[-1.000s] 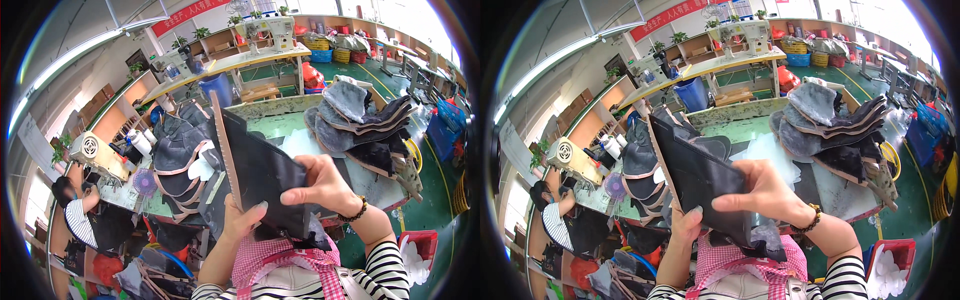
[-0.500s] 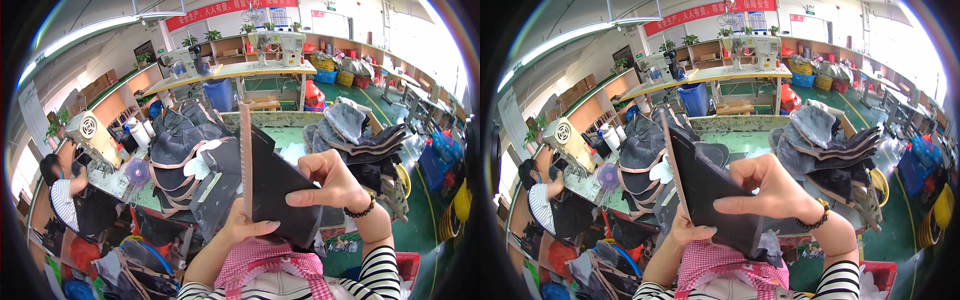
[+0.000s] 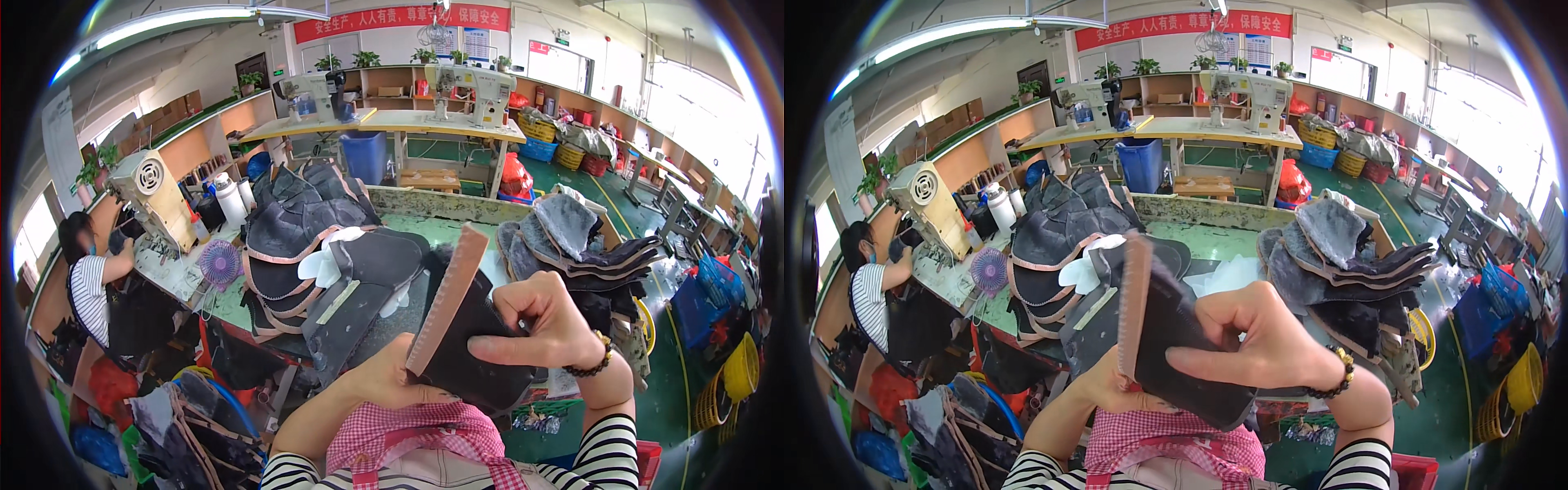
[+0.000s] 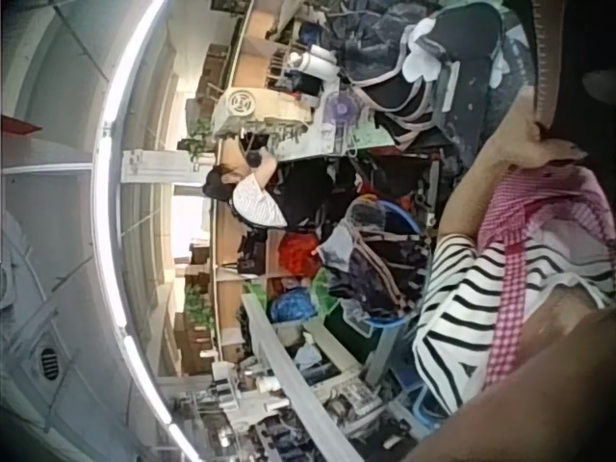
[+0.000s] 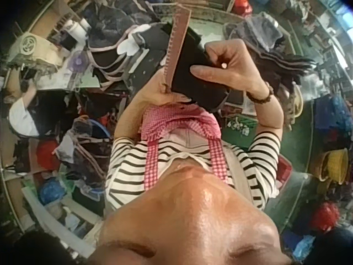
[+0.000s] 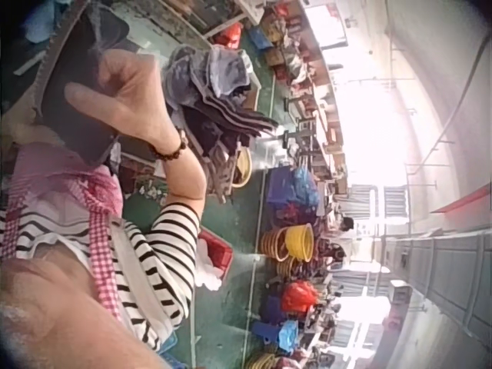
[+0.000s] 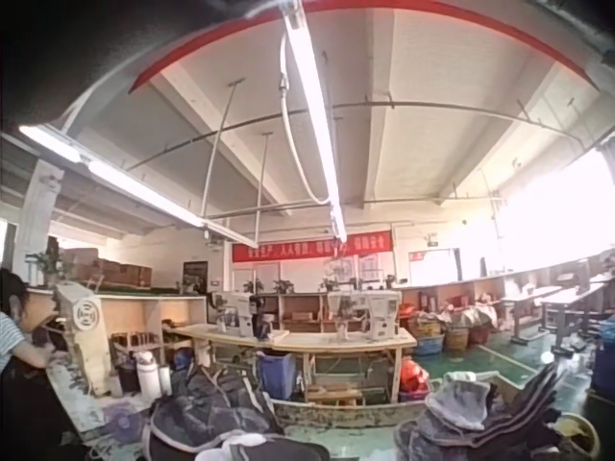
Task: The person assembles footwear components by hand in a factory setting. They pick up black shoe uppers and grey fuzzy lining pieces, insert the lining into the uppers, and place the assembled units into a yellow basket. The process is repetitive, involving handling multiple identical pairs of shoe parts.
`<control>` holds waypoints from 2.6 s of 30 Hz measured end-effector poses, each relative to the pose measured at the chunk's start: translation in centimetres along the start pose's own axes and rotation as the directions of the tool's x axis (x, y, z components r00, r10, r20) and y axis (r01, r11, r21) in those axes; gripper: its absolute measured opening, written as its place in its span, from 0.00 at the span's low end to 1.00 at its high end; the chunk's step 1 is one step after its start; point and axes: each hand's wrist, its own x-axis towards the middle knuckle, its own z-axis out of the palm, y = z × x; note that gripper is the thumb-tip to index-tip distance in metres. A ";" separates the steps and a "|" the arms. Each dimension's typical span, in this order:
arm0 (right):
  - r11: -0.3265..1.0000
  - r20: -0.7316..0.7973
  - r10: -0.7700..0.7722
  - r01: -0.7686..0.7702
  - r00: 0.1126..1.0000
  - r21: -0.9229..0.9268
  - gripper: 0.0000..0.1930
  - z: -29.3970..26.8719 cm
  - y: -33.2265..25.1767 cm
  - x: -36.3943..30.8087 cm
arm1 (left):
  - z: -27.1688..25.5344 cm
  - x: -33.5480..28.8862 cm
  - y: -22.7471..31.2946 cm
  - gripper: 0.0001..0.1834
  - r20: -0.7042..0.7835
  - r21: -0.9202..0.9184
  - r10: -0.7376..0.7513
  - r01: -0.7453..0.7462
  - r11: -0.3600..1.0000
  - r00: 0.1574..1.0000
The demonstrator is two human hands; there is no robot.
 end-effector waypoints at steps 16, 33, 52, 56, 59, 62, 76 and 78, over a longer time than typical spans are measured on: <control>0.792 0.217 -0.133 0.235 0.967 -0.563 0.15 -0.8 20.4 -7.5 | 1.6 -0.1 -14.6 0.08 0.403 0.908 0.003 -0.400 -0.128 0.915; 0.615 -0.077 0.725 -0.694 0.684 -0.375 0.21 4.4 18.5 -9.1 | 2.8 -0.9 -16.1 0.14 0.418 0.805 -0.208 -0.466 -0.368 0.885; 0.692 0.178 0.718 -0.717 0.673 -0.080 0.13 3.1 19.0 -4.5 | 0.0 -2.2 -13.7 0.18 0.324 0.941 -0.290 -0.274 0.200 0.900; 0.695 0.254 0.710 -0.713 0.657 -0.098 0.12 0.7 20.9 -3.2 | 0.3 -1.9 -13.6 0.18 0.402 0.912 -0.392 -0.400 0.090 0.828; 0.867 0.259 0.497 -0.463 0.829 -0.182 0.11 1.6 22.2 -6.0 | 0.6 -1.9 -13.7 0.18 0.432 0.887 -0.387 -0.460 0.021 0.814; 0.855 0.176 0.482 -0.416 0.858 -0.310 0.21 3.3 20.9 -7.8 | 0.6 -2.6 -14.1 0.19 0.450 0.880 -0.316 -0.475 -0.002 0.835; 0.481 0.273 0.118 0.186 0.955 -0.857 0.31 6.0 21.4 -9.9 | 0.8 -2.6 -14.1 0.23 0.487 0.839 -0.284 -0.533 -0.108 0.826; 0.552 0.199 0.149 0.086 0.969 -0.829 0.29 4.6 21.1 -11.3 | 0.9 -2.5 -13.8 0.22 0.476 0.852 -0.292 -0.517 -0.080 0.829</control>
